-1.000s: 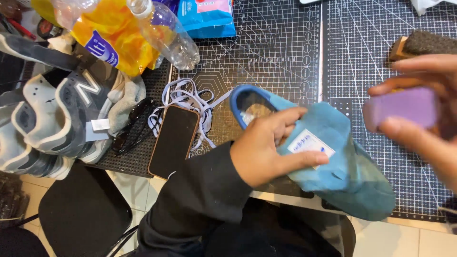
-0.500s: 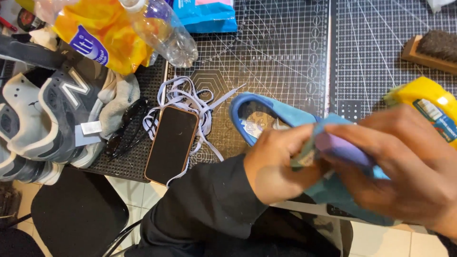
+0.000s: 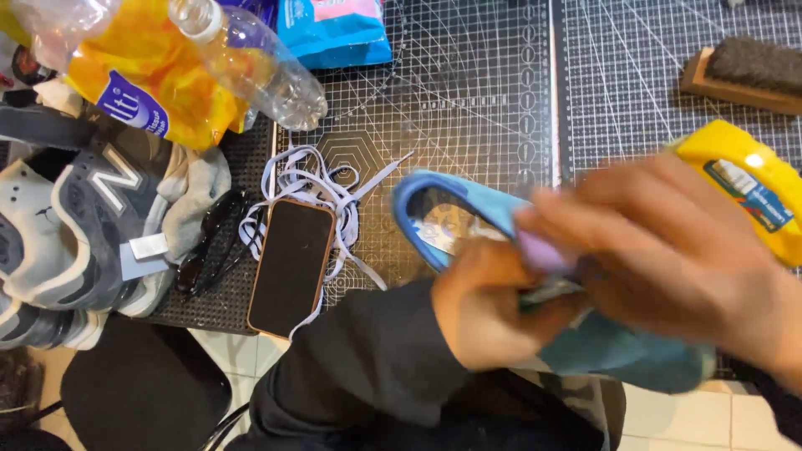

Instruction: Cleaning a blue suede sneaker using a specialized suede eraser tool on a workbench.

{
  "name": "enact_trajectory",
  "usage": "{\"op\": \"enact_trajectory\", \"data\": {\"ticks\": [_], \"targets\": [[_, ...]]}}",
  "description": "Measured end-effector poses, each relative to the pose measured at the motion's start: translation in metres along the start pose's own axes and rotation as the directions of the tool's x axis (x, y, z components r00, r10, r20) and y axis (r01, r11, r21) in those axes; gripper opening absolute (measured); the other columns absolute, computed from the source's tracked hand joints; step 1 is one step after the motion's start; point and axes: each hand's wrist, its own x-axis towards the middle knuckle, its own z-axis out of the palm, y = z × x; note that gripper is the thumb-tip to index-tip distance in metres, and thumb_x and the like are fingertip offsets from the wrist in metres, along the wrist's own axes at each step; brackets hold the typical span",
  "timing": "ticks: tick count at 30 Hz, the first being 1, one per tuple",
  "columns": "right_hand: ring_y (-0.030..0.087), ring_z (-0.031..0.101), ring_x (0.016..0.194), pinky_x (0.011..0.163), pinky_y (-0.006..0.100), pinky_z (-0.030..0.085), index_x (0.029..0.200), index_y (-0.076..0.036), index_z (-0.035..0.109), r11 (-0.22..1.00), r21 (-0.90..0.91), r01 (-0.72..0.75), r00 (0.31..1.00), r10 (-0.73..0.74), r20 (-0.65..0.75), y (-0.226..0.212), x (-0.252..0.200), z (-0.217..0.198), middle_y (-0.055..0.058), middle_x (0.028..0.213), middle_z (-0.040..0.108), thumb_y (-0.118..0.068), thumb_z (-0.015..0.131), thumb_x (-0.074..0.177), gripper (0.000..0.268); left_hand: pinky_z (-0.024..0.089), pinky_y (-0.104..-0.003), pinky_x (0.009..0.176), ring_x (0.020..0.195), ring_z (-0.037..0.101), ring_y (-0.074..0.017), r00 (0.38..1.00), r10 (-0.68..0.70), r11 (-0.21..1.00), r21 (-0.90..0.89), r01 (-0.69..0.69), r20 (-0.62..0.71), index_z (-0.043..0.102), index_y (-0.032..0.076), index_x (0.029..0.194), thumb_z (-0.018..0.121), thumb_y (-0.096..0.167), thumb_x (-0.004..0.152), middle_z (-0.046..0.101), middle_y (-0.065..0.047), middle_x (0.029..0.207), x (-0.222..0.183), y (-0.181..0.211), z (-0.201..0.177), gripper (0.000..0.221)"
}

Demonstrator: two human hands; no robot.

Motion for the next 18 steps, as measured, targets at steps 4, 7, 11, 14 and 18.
{"op": "enact_trajectory", "data": {"ticks": [4,7,11,14,18], "targets": [[0.027,0.054,0.085,0.073,0.036,0.044,0.102,0.002,0.055,0.995,0.101,-0.006,0.999,0.001,0.054,0.002,0.013,-0.023,0.011,0.096,0.057,-0.009,0.043,0.082,0.026,0.039,-0.031,0.062,0.074,0.049,-0.0181,0.999,-0.043,0.999,0.027,0.042,0.021,0.055,0.014,0.103,0.052,0.034,0.081,0.046,-0.004,0.074,-0.002,0.004,-0.002,0.030],[0.021,0.052,0.104,0.088,0.033,0.042,0.115,-0.009,0.051,0.994,0.089,-0.056,0.970,0.033,0.241,0.006,-0.013,-0.035,0.002,0.113,0.055,-0.028,0.044,0.077,0.043,0.037,-0.026,0.057,0.061,0.046,-0.0083,0.998,-0.055,0.989,-0.139,0.055,0.007,0.056,0.013,0.105,0.057,0.029,0.083,0.045,0.000,0.066,-0.004,0.007,-0.005,0.028],[0.036,0.056,0.106,0.088,0.044,0.048,0.108,-0.004,0.055,0.997,0.061,-0.056,0.981,0.044,0.191,0.000,-0.029,-0.019,0.009,0.104,0.058,-0.021,0.037,0.081,0.037,0.043,-0.021,0.062,0.078,0.047,0.0004,0.995,-0.100,0.954,-0.286,0.088,-0.028,0.061,0.007,0.104,0.059,0.026,0.083,0.055,0.006,0.072,-0.009,0.004,0.002,0.028],[0.037,0.053,0.112,0.088,0.045,0.049,0.108,0.002,0.053,0.985,0.113,-0.130,0.978,0.109,0.177,0.000,-0.021,-0.010,0.016,0.105,0.055,-0.009,0.041,0.080,0.032,0.037,-0.025,0.055,0.059,0.046,-0.0043,0.999,0.003,0.998,-0.066,-0.006,-0.036,0.058,0.014,0.107,0.051,0.028,0.088,0.052,0.000,0.064,-0.008,0.005,-0.004,0.025],[0.036,0.060,0.093,0.079,0.044,0.053,0.094,0.005,0.059,0.990,0.115,-0.080,0.997,0.079,0.016,0.000,0.000,0.002,0.021,0.091,0.058,-0.001,0.042,0.081,0.022,0.030,-0.026,0.050,0.056,0.040,-0.0029,0.997,-0.041,0.997,-0.061,0.037,-0.069,0.060,0.012,0.096,0.048,0.035,0.085,0.041,0.003,0.055,-0.003,0.001,-0.010,0.028]]}}
